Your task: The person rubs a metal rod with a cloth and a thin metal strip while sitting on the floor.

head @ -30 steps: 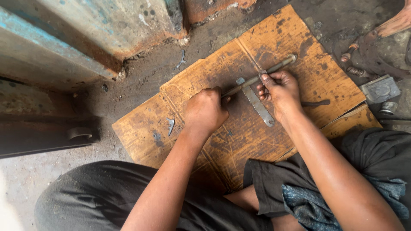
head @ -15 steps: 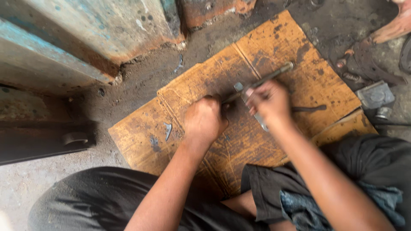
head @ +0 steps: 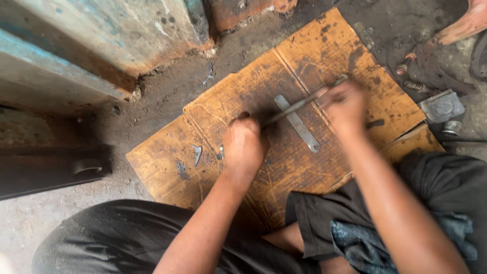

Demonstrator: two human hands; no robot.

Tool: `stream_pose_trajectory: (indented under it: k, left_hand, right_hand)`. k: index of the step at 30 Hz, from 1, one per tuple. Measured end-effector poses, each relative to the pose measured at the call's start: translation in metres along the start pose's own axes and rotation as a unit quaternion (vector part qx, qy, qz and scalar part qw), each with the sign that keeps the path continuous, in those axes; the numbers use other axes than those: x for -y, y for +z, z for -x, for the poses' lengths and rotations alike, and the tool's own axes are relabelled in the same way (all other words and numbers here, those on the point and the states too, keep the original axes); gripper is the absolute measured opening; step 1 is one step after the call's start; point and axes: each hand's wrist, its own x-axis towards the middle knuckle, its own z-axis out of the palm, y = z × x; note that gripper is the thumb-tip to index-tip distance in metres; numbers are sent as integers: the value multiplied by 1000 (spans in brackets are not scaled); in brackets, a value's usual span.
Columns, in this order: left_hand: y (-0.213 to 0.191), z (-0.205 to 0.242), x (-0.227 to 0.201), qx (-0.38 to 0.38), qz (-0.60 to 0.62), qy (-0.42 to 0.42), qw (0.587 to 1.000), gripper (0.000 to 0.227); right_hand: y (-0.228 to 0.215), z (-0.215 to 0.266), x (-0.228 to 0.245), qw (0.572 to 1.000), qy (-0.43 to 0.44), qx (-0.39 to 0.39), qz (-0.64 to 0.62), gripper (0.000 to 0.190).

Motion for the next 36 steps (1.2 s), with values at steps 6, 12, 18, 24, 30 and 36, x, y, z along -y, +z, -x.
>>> stream_pose_trajectory:
  k: [6, 12, 18, 24, 30, 36]
  left_hand:
    - [-5, -5, -3, -43, -13, 35, 998, 16]
    - [-2, -3, -3, -32, -43, 55, 997, 20]
    - [-5, -10, -2, -29, -57, 38, 997, 22]
    - [12, -12, 15, 107, 20, -85, 990, 25]
    - [19, -26, 18, 146, 216, -279, 924, 66]
    - [-2, -35, 18, 169, 516, -364, 757, 89]
  right_hand:
    - [18, 23, -15, 983, -145, -49, 98, 22]
    - [-7, -33, -41, 997, -36, -65, 12, 19]
    - [25, 13, -31, 980, -147, -61, 116, 20]
    - [21, 6, -3, 991, -90, -58, 83, 17]
    - [11, -21, 7, 997, -33, 4, 63, 15]
    - [39, 39, 19, 977, -173, 73, 103, 10]
